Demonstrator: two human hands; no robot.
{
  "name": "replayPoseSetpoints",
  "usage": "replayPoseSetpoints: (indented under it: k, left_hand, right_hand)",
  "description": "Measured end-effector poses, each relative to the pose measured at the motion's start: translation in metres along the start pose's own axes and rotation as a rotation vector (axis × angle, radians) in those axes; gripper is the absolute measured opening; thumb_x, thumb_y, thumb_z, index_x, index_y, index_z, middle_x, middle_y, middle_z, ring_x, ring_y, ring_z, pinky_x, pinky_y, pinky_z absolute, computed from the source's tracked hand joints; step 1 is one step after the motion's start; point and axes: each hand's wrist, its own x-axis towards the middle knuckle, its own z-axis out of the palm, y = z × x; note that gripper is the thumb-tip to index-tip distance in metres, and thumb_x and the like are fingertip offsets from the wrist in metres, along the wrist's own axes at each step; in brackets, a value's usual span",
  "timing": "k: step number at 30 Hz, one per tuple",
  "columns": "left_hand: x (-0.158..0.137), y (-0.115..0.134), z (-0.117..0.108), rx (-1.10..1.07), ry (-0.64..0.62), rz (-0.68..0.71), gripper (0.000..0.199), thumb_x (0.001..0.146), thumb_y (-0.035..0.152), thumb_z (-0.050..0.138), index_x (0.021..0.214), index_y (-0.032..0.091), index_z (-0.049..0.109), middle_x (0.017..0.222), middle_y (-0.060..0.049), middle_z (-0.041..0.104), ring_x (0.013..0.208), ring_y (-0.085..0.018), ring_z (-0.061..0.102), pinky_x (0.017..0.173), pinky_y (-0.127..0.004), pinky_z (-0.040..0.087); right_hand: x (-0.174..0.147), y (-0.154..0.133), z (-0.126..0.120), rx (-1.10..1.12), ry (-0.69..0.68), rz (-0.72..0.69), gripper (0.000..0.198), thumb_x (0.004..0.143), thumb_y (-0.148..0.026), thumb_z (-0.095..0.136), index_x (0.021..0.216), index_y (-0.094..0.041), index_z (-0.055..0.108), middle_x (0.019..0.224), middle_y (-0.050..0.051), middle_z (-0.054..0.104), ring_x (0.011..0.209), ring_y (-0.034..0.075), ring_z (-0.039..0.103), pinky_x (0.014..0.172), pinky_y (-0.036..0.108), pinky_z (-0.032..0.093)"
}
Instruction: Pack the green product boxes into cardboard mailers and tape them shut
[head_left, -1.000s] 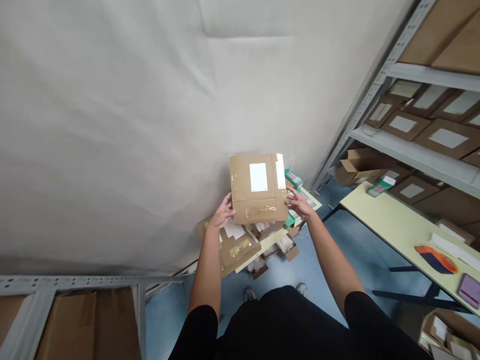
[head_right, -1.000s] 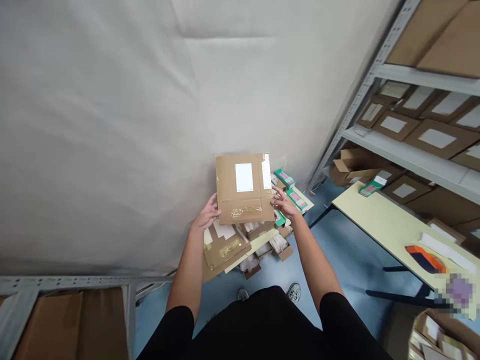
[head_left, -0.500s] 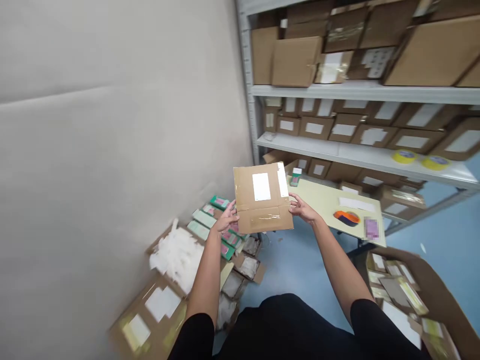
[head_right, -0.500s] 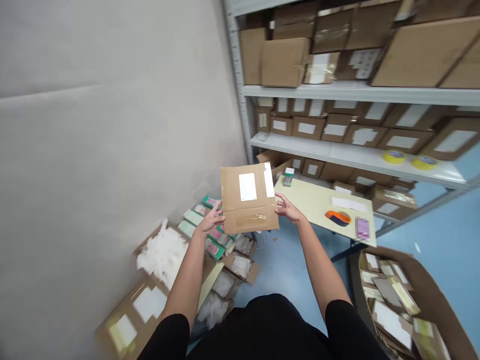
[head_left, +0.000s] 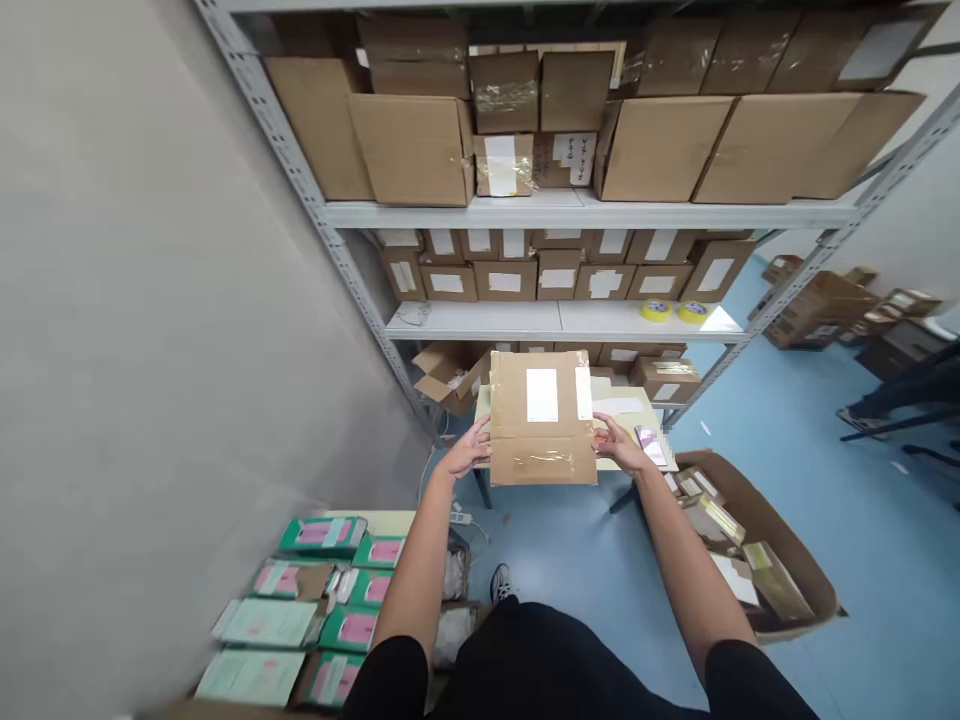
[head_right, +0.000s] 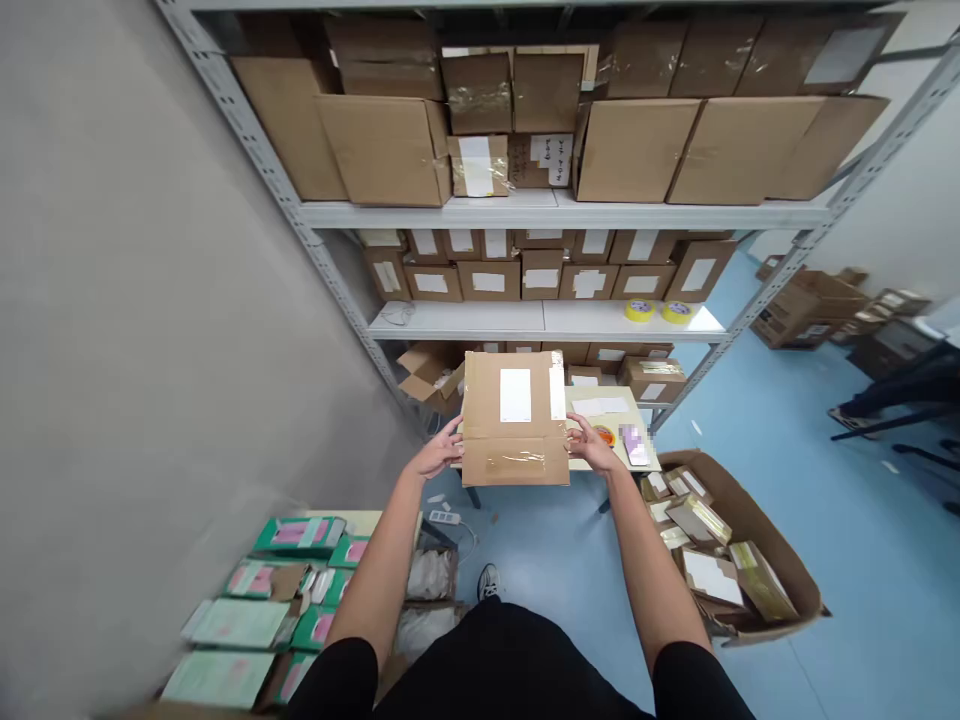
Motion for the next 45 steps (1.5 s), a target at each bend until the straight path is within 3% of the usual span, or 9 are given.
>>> replayPoseSetpoints:
  k: [8,16,24,29,34,38,41,43,45]
  left_hand:
    - [0.08,0.018,-0.044,0.056,-0.019,-0.091,0.112,0.071,0.02,0.084,0.166,0.038,0.027,0.121,-0.006,0.07,0.085,-0.011,0.068,0.076,-0.023,0.052]
    - [0.147,-0.002,-0.058,0.051,0.044,-0.157,0.111,0.068,0.018,0.082,0.164,0.037,0.031,0.115,-0.003,0.069,0.08,-0.009,0.065,0.075,-0.022,0.051]
    - [0.225,-0.036,-0.035,0.081,0.282,-0.24,0.103,0.062,0.017,0.079,0.156,0.031,0.04,0.093,0.002,0.066,0.076,-0.011,0.065,0.075,-0.025,0.051]
    - [0.247,-0.082,0.002,0.208,0.531,-0.259,0.104,0.065,0.018,0.078,0.159,0.023,0.037,0.081,0.002,0.065,0.076,-0.019,0.067,0.075,-0.031,0.053]
    - [0.255,-0.116,0.057,0.383,0.765,-0.171,0.105,0.072,0.027,0.08,0.164,0.027,0.031,0.092,-0.003,0.069,0.093,-0.025,0.07,0.087,-0.037,0.055]
    - [0.267,-0.121,0.082,0.339,0.579,-0.158,0.108,0.078,0.036,0.082,0.167,0.029,0.022,0.104,-0.005,0.071,0.092,-0.023,0.072,0.091,-0.038,0.055]
    - [0.285,-0.108,0.066,0.246,0.548,-0.163,0.103,0.079,0.046,0.083,0.165,0.028,0.03,0.124,-0.012,0.068,0.093,-0.022,0.073,0.09,-0.038,0.055]
    - [0.304,-0.091,0.043,0.294,0.634,-0.169,0.097,0.078,0.047,0.084,0.161,0.029,0.037,0.142,-0.016,0.061,0.109,-0.025,0.07,0.096,-0.038,0.053]
    - [0.326,-0.071,0.021,0.326,0.616,-0.177,0.094,0.079,0.046,0.083,0.16,0.029,0.038,0.154,-0.017,0.053,0.127,-0.028,0.063,0.104,-0.04,0.049]
  right_hand:
    - [0.049,0.016,0.007,0.028,0.214,-0.006,0.086,0.063,-0.022,0.084,0.142,-0.039,0.054,0.093,-0.004,0.061,0.074,0.013,0.059,0.072,0.03,0.054]
    - [0.109,0.036,-0.034,0.045,0.222,0.039,0.085,0.061,-0.021,0.079,0.142,-0.038,0.056,0.094,-0.004,0.063,0.071,0.012,0.059,0.068,0.026,0.052]
    - [0.17,0.067,-0.097,-0.168,0.381,0.01,0.068,0.061,-0.028,0.068,0.129,-0.03,0.065,0.134,0.008,0.064,0.114,0.026,0.064,0.101,0.046,0.053]
    - [0.17,0.131,-0.076,-0.327,0.202,0.046,0.065,0.062,-0.023,0.069,0.126,-0.031,0.068,0.14,0.008,0.063,0.117,0.032,0.065,0.104,0.055,0.052]
    - [0.151,0.173,-0.029,-0.427,0.078,-0.138,0.087,0.063,-0.027,0.08,0.147,-0.035,0.056,0.156,0.006,0.053,0.149,0.038,0.045,0.122,0.06,0.036]
    - [0.148,0.17,-0.022,-0.457,0.231,-0.087,0.06,0.087,-0.036,0.058,0.147,-0.037,0.055,0.153,0.004,0.057,0.144,0.033,0.052,0.12,0.058,0.042]
    - [0.153,0.16,-0.036,-0.426,0.355,-0.055,0.057,0.092,-0.04,0.048,0.147,-0.031,0.057,0.15,0.008,0.061,0.139,0.034,0.057,0.118,0.058,0.045]
    - [0.155,0.154,-0.049,-0.405,0.415,-0.057,0.058,0.09,-0.042,0.05,0.145,-0.026,0.061,0.143,0.011,0.066,0.136,0.037,0.059,0.117,0.06,0.045]
    - [0.153,0.151,-0.059,-0.379,0.445,-0.042,0.059,0.087,-0.043,0.053,0.142,-0.026,0.064,0.131,0.012,0.072,0.128,0.039,0.063,0.115,0.063,0.046]
